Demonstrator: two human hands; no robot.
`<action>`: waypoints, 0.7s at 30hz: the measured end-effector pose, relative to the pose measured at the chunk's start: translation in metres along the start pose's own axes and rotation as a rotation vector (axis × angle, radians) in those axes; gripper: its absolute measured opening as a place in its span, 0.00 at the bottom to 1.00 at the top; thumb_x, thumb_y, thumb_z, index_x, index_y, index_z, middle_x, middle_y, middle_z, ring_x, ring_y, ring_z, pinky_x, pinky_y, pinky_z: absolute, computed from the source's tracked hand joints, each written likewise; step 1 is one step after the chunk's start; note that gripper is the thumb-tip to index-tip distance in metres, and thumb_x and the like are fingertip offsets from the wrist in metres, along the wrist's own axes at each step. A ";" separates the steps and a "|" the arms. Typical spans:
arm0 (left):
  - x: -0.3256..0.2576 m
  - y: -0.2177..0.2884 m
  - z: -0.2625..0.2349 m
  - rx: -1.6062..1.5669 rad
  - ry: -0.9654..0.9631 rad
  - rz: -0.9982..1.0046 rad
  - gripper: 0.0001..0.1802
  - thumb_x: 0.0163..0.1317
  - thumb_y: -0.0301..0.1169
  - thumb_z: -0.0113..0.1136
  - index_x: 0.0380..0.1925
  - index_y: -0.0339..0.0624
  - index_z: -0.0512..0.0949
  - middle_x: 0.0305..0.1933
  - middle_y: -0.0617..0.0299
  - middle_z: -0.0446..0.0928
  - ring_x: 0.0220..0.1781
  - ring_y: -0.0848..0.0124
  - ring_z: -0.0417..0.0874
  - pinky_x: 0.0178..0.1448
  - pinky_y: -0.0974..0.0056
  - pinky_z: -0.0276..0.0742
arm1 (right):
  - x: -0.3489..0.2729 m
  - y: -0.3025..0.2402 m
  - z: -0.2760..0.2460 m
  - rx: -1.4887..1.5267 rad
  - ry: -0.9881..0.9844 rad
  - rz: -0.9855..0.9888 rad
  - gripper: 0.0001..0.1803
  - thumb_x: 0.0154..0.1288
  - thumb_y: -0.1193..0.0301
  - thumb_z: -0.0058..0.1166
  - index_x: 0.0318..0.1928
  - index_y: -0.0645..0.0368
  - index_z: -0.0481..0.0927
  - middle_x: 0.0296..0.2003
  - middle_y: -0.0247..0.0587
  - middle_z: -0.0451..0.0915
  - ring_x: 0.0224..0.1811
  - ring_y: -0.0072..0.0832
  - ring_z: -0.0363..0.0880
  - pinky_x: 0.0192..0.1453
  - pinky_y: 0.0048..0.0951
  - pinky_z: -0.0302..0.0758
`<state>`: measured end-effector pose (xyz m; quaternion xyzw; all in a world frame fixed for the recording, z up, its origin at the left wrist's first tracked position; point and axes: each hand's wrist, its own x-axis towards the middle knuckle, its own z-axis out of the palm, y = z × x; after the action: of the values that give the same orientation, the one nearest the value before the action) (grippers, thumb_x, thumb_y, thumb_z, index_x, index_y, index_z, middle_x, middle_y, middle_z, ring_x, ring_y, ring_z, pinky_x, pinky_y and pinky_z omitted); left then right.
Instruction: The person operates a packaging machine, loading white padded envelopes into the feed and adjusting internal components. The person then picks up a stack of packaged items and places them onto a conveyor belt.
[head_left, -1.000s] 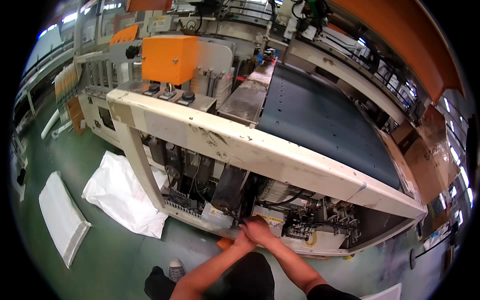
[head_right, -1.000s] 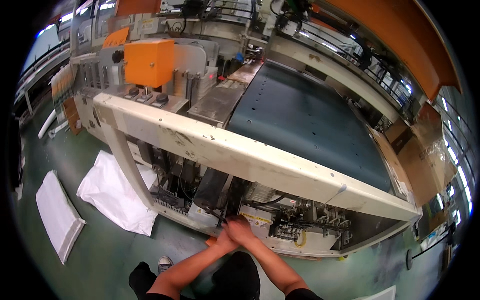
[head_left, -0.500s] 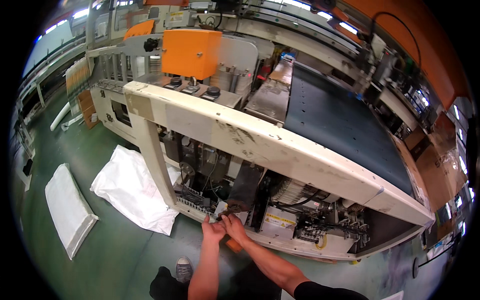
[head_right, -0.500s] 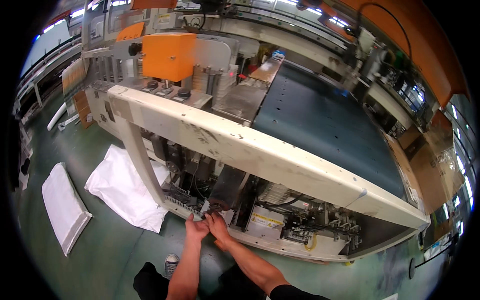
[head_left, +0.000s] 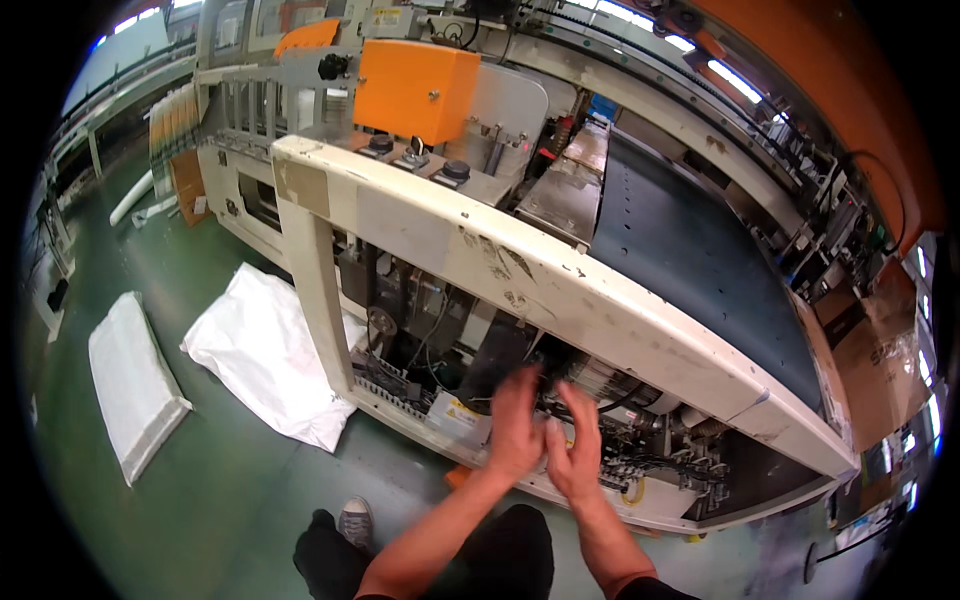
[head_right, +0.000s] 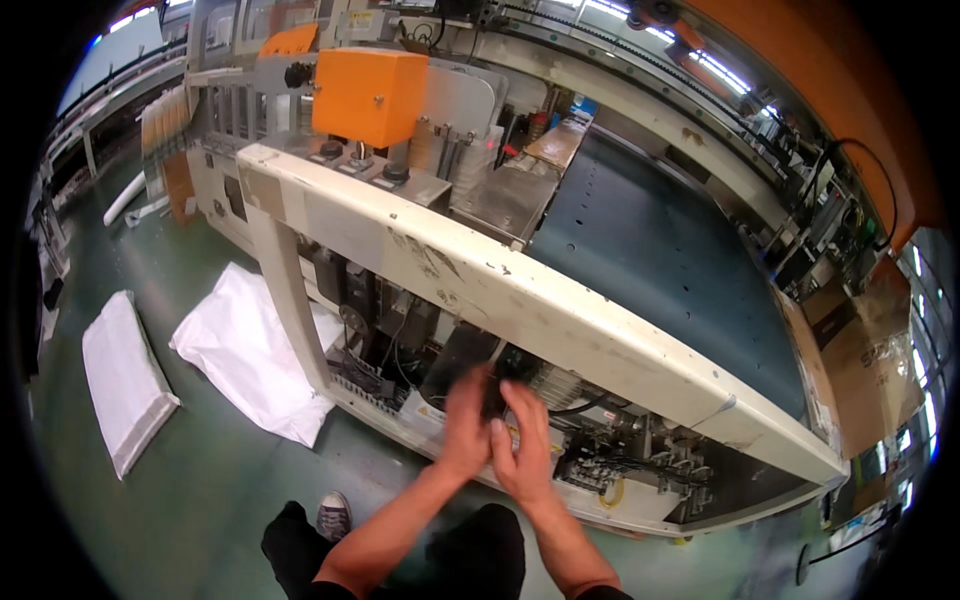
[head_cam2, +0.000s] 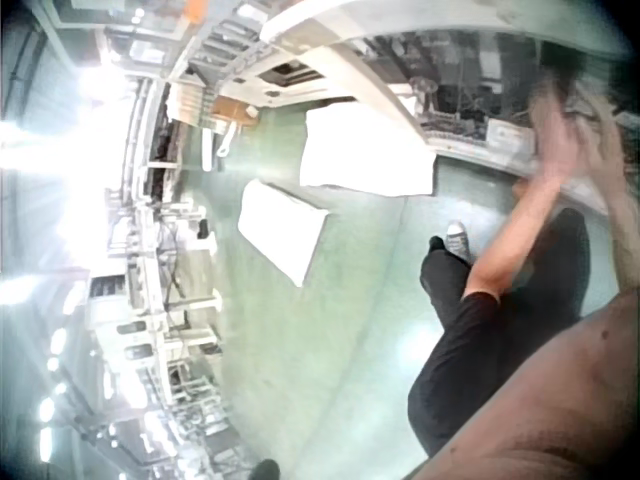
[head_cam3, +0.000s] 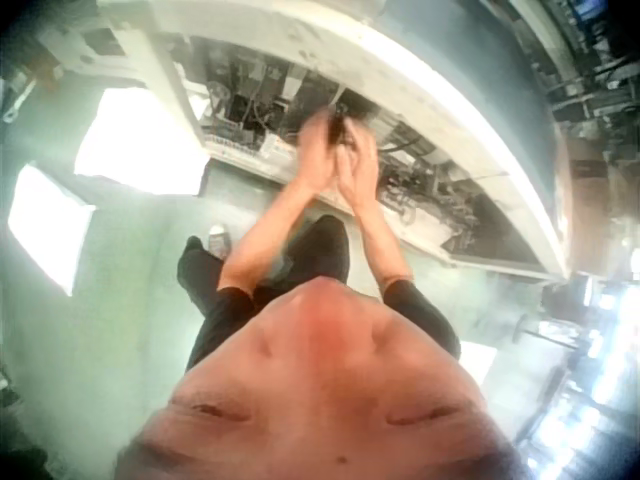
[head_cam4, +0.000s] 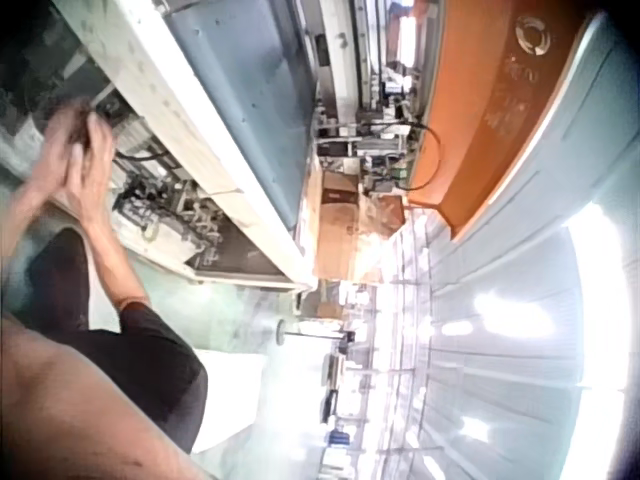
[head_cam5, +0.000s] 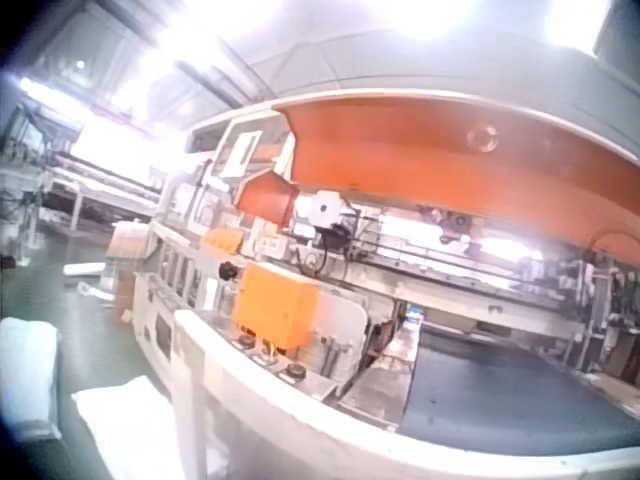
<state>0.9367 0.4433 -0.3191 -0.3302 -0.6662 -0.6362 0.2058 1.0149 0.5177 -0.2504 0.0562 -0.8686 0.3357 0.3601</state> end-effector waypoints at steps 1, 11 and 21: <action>-0.012 -0.001 0.022 0.050 -0.049 0.009 0.34 0.60 0.38 0.56 0.64 0.33 0.63 0.65 0.41 0.66 0.67 0.44 0.65 0.72 0.45 0.55 | 0.017 0.001 -0.011 -0.102 -0.047 -0.105 0.20 0.63 0.76 0.52 0.57 0.62 0.75 0.59 0.53 0.74 0.60 0.51 0.72 0.65 0.41 0.69; -0.180 -0.128 0.064 0.983 -1.085 0.284 0.27 0.66 0.33 0.46 0.65 0.43 0.71 0.72 0.51 0.64 0.75 0.57 0.58 0.78 0.50 0.46 | -0.090 0.133 0.075 -0.427 -0.677 0.204 0.20 0.68 0.60 0.51 0.53 0.61 0.76 0.40 0.57 0.82 0.45 0.53 0.80 0.49 0.49 0.77; -0.163 -0.174 -0.041 -1.279 0.363 -1.304 0.16 0.62 0.36 0.50 0.45 0.39 0.77 0.44 0.57 0.80 0.51 0.62 0.79 0.59 0.55 0.72 | -0.117 0.149 0.223 0.103 -0.288 0.598 0.17 0.75 0.59 0.43 0.47 0.57 0.80 0.38 0.60 0.82 0.43 0.58 0.79 0.46 0.49 0.76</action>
<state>0.9218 0.3786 -0.5519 0.1633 -0.2004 -0.9142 -0.3122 0.9192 0.4766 -0.5242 -0.1363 -0.8705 0.4585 0.1161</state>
